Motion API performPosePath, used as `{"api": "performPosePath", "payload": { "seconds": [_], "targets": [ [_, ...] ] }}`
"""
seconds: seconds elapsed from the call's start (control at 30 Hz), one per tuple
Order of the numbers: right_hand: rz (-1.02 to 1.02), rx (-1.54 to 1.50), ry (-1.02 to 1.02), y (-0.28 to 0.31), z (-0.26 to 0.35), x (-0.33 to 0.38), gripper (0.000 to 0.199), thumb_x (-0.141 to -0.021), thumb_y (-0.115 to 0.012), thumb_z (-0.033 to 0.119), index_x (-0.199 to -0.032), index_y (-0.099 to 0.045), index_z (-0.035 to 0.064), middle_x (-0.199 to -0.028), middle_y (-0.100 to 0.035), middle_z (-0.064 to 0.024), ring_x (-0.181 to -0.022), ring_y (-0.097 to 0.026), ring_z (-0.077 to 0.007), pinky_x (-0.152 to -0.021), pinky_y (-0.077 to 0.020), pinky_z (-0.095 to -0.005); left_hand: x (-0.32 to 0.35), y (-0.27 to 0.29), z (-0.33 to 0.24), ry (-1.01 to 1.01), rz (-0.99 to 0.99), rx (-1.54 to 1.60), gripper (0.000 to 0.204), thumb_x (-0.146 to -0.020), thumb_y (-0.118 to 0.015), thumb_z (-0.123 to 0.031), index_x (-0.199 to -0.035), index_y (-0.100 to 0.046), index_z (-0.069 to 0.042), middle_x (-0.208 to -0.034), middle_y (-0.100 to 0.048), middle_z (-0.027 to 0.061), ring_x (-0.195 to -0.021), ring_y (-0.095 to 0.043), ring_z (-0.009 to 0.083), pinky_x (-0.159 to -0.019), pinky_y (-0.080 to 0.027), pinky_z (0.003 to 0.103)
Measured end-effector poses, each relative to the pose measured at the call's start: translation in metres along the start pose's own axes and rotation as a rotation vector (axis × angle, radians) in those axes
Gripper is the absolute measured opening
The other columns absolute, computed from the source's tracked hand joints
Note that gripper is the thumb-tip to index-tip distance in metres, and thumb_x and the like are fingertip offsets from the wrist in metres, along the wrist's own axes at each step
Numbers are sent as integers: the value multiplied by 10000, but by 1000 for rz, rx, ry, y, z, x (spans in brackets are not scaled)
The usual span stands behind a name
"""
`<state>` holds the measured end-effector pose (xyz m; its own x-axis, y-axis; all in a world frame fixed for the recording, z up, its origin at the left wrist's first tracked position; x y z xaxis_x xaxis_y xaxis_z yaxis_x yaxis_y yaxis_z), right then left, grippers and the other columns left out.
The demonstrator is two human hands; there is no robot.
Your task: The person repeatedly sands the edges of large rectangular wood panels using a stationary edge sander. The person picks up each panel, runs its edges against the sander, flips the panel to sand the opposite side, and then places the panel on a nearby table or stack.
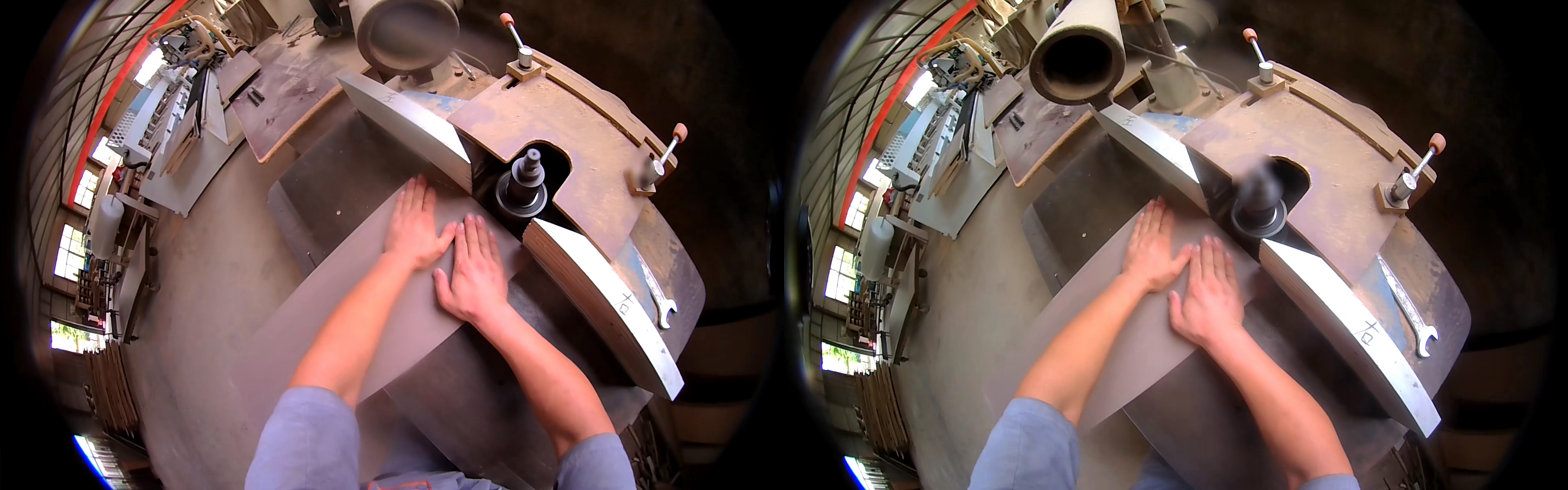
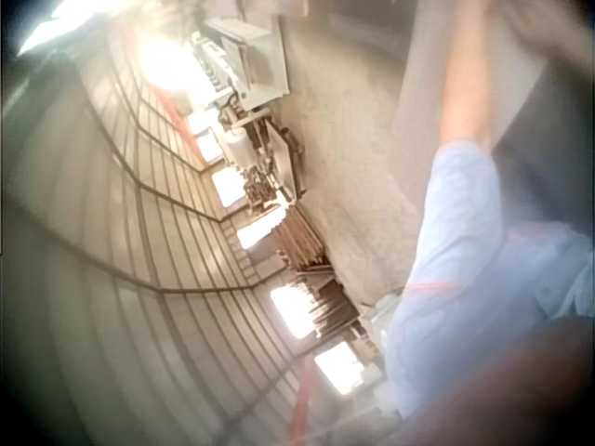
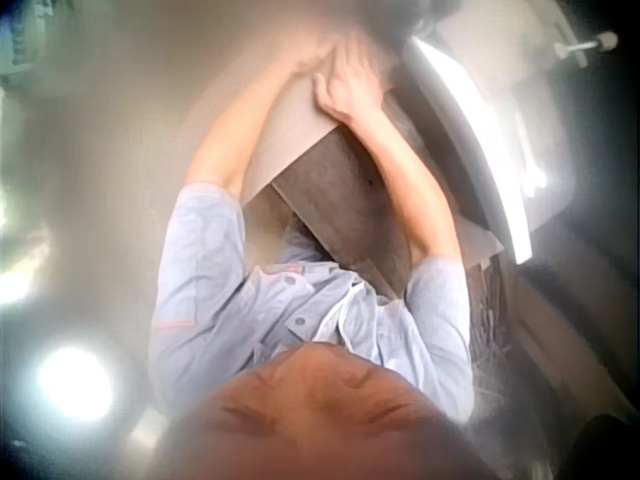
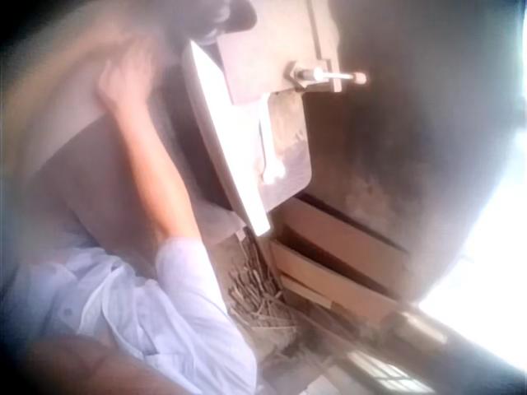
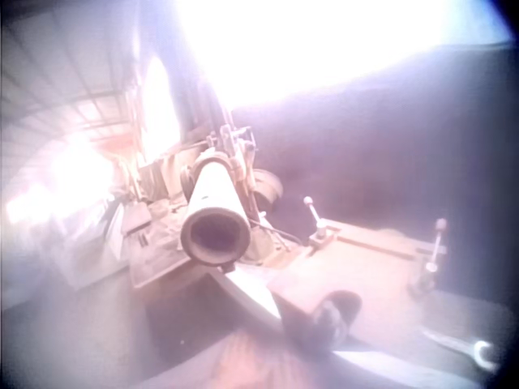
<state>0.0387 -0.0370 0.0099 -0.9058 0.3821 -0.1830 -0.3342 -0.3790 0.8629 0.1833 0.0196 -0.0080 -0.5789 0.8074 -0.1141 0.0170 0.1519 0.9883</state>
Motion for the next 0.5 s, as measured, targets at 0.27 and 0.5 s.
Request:
{"api": "performPosePath", "payload": {
  "seconds": [0.27,0.5],
  "targets": [
    [-13,-13,10,-12,7,-22,770,-789,-579,327,-1368,-326,-112,-1461,-272,-297,-1406,-205,-390,-1161,-147,-461,-13,-3,25,-10,-20,3,813,-860,-492,-499,-1415,-294,61,-1533,-169,221,-1438,-130,332,-1171,-117,406],
    [-43,-16,12,-26,17,-45,760,-780,-591,319,-1355,-338,-109,-1448,-286,-299,-1395,-226,-391,-1156,-164,-461,-27,-2,49,-6,-13,-17,811,-862,-490,-493,-1425,-279,51,-1536,-168,210,-1438,-135,319,-1173,-117,400]
  ]
}}
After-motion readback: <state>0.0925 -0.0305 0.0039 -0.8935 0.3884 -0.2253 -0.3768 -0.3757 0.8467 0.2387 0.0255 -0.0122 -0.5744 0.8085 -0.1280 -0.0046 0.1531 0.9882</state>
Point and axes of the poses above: each hand's wrist, its own x-axis away from the middle knuckle, its own y-axis out of the back of the hand, z = x × y, the point moved 2 cm from there along -x, towards the middle knuckle
